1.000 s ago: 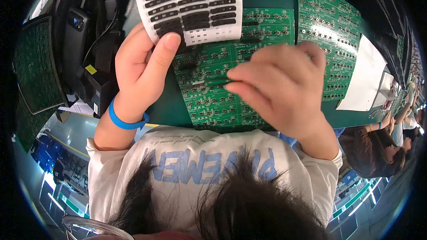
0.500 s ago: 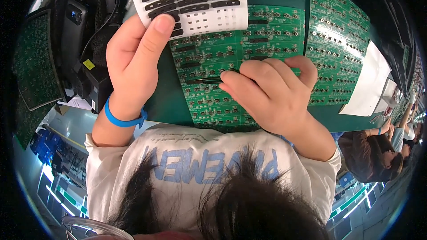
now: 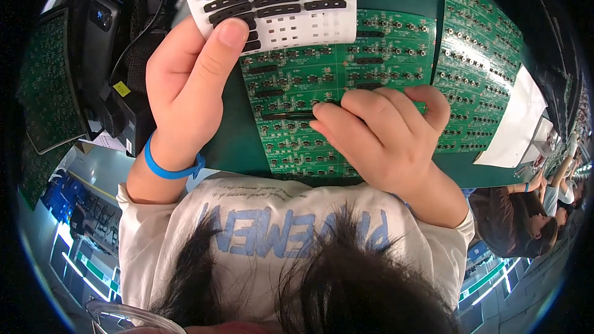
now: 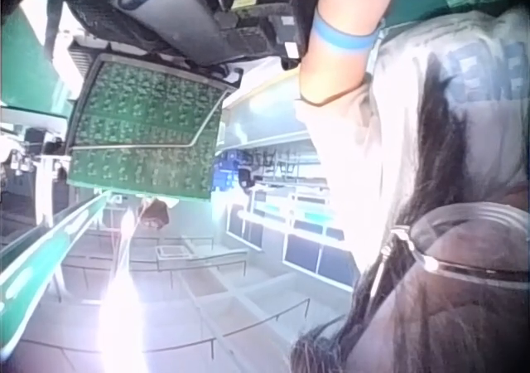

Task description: The person applies small components from a component sheet onto a printed circuit board using tweezers.

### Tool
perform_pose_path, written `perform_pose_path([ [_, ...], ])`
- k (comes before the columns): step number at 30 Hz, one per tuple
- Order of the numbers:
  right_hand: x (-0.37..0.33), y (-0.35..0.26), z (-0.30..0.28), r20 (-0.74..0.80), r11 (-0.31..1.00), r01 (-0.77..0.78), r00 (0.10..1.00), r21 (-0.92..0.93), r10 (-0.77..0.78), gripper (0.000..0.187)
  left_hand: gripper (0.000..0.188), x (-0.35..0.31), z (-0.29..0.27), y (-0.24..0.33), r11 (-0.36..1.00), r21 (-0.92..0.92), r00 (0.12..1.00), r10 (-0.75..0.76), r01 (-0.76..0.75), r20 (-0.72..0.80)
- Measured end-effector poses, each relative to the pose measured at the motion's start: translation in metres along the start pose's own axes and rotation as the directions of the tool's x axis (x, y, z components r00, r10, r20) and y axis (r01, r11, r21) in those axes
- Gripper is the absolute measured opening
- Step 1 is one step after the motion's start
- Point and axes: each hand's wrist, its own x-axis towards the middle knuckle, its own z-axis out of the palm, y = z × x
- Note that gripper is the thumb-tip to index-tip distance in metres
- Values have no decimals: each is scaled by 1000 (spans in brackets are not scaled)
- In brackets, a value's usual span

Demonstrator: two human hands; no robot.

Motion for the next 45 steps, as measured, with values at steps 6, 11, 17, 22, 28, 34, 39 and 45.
perform_pose_path([
  [6,1,0,-1,5,1000,6,1000,1,-6,24,11,0,1,1,1000,13,1000,-4,4,-2],
  [11,1,0,-1,9,1000,1,1000,-4,-1,23,11,-1,1,0,1000,15,1000,2,-2,-14],
  [17,0,-1,1,-3,1000,4,1000,-24,-4,21,16,-2,-2,0,997,78,998,-2,-3,61],
  [22,0,-1,0,-1,1000,4,1000,-27,-4,21,11,-2,1,-1,1000,19,1000,6,-5,-12],
  [28,0,-2,0,-6,1000,4,1000,-27,-5,20,11,-2,1,-1,1000,25,1000,3,-2,-8],
  [34,0,-2,0,-5,1000,2,1000,-27,-2,20,12,-2,0,-1,999,40,1000,5,-6,3],
  [39,1,-3,0,1,999,-1,1000,-35,2,20,23,-3,-9,4,992,129,989,-29,10,144],
  [45,1,-3,0,-16,999,9,1000,-42,-10,21,12,-2,0,1,999,53,1000,-1,1,1],
])
